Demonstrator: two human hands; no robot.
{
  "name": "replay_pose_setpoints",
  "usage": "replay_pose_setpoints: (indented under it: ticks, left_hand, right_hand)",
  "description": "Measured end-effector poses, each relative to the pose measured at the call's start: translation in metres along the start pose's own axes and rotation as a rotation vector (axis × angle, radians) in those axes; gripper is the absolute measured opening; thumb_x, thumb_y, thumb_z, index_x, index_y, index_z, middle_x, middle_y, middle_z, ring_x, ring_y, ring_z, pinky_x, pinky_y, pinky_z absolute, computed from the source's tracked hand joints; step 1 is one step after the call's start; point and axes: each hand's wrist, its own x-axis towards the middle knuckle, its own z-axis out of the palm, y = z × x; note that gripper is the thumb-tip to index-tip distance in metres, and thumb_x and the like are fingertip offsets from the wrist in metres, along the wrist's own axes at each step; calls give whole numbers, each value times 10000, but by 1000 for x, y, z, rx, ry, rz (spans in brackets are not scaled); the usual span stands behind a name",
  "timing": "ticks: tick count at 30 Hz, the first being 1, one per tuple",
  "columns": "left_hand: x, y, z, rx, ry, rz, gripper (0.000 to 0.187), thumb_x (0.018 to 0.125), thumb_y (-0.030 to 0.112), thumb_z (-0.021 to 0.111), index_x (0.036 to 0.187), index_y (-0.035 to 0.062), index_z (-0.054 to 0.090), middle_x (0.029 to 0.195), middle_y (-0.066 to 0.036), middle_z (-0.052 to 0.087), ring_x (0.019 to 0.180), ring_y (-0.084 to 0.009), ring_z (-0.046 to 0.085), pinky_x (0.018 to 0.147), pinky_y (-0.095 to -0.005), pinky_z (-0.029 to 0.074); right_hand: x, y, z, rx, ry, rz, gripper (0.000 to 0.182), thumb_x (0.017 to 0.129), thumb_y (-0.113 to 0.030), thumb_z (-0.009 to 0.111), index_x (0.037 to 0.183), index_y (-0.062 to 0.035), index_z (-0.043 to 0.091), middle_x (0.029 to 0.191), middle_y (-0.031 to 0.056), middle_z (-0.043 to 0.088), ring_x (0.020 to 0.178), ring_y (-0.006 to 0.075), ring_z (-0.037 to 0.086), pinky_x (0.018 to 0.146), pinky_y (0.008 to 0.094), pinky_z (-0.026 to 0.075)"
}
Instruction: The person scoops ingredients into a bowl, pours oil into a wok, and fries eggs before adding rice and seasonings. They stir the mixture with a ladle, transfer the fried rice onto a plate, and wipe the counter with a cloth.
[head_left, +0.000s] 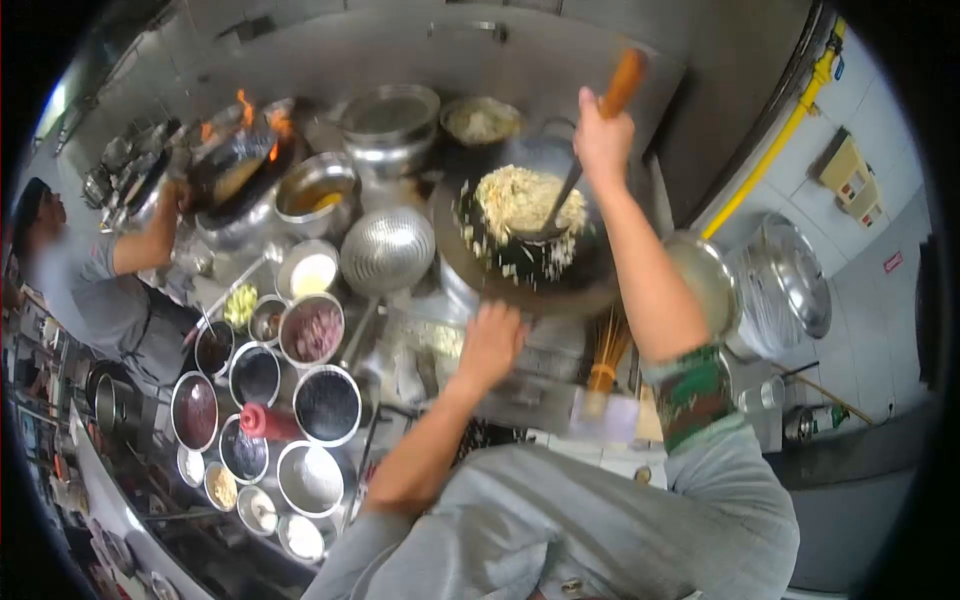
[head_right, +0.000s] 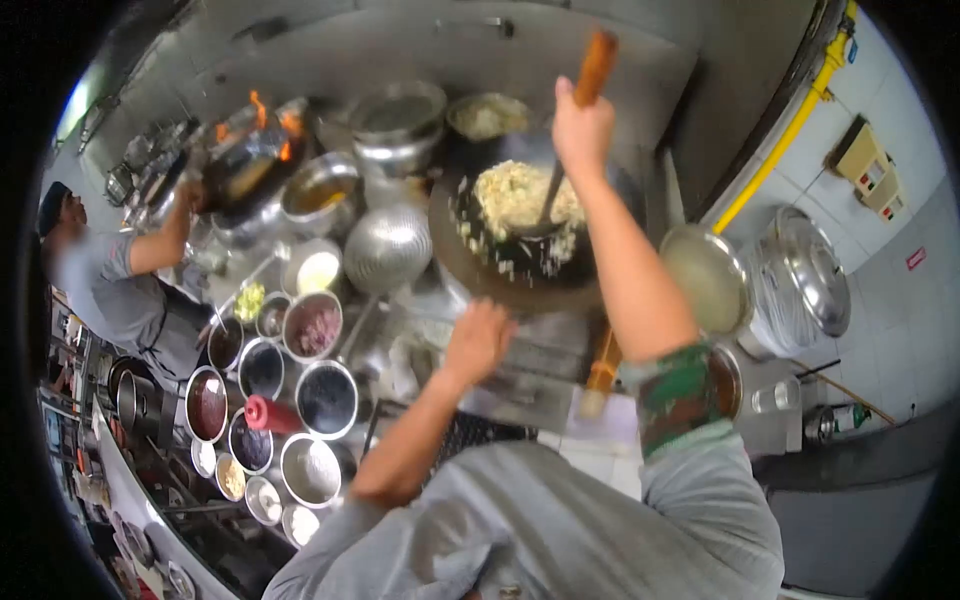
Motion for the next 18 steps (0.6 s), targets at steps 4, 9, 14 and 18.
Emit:
replay_pose_setpoints:
  ticks: [4,9,14,18]
  left_hand:
    - [-6,33,-44,-129,60,89,169,847,173,704,915,40,623,974,-142,562,942,-374,536,777,-478,444]
    - [49,6,-31,-84,37,-6,195,854,198,718,921,53,606,932,-126,556,913,-350,531,762,-451,438]
    - [59,-6,-11,-63,37,-23,195,852,190,729,950,57,627,968,-123,571,991,-344,549,804,-449,452]
    - [59,6,-27,-19,52,-86,273,835,173,754,1062,48,668,1122,-135,602,1062,-346,552,876,-457,441]
  right_hand:
    - [29,-17,-24,153,-65,-6,349,945,-298,678,713,-83,529,541,6,469,434,135,454,437,329,383]
    - [42,-23,-40,311,-22,113,313,946,-283,690,778,-83,518,550,-27,442,426,94,425,391,274,345]
    - [18,55,-27,317,-18,113,292,947,-272,687,800,-78,526,552,-32,425,410,94,395,382,290,329]
    - [49,35,-27,516,-132,192,384,982,-271,632,691,-119,433,507,-32,338,386,104,330,390,297,290]
